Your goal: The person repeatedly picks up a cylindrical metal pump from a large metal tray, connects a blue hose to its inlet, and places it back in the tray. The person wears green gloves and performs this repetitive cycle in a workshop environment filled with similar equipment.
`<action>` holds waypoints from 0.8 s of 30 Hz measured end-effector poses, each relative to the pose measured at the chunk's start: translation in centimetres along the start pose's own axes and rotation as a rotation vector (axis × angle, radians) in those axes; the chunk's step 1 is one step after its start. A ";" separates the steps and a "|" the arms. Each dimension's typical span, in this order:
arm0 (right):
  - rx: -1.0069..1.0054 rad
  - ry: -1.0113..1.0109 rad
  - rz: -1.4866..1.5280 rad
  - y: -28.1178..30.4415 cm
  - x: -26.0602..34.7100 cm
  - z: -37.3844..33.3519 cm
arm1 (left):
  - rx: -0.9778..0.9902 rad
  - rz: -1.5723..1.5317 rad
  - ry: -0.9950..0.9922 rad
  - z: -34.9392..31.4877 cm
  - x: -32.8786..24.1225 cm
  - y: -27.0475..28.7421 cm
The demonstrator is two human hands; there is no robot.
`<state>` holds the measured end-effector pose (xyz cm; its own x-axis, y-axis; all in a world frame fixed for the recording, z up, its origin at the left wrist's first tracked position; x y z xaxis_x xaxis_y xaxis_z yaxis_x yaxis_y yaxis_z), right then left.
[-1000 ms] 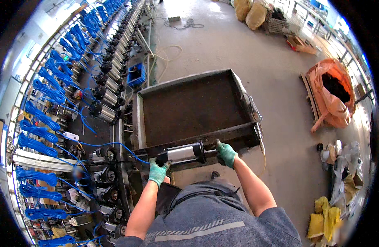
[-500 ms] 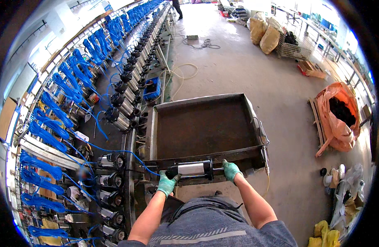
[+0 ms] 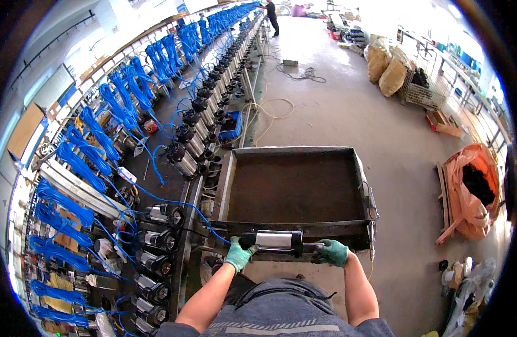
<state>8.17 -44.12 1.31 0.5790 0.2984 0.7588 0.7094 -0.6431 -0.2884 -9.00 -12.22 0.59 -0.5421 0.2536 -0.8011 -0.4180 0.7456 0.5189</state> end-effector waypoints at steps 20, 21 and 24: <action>-0.427 0.128 -0.560 3.5 -4.6 4.6 | 0.028 -0.031 0.057 -0.2 -0.2 0.1; -0.442 0.123 -0.428 4.4 -6.0 5.9 | 0.028 -0.031 0.045 0.0 -0.1 -0.1; -0.426 0.015 0.124 4.2 -7.8 6.9 | 0.023 -0.028 0.021 -0.2 -0.8 -0.2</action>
<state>9.41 -44.30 -9.91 0.6413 0.1928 0.7426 0.4044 -0.9075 -0.1136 -8.59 -12.70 1.17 -0.5457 0.2196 -0.8087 -0.4166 0.7663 0.4891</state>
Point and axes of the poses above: each hand's wrist, its own z-axis towards the middle knuckle, its own y-axis out of the back of the hand, x = y × z, the point moved 6 cm from there along z, towards the middle knuckle, and after that the axes turned 1 degree about -y, right-handed, at the moved point
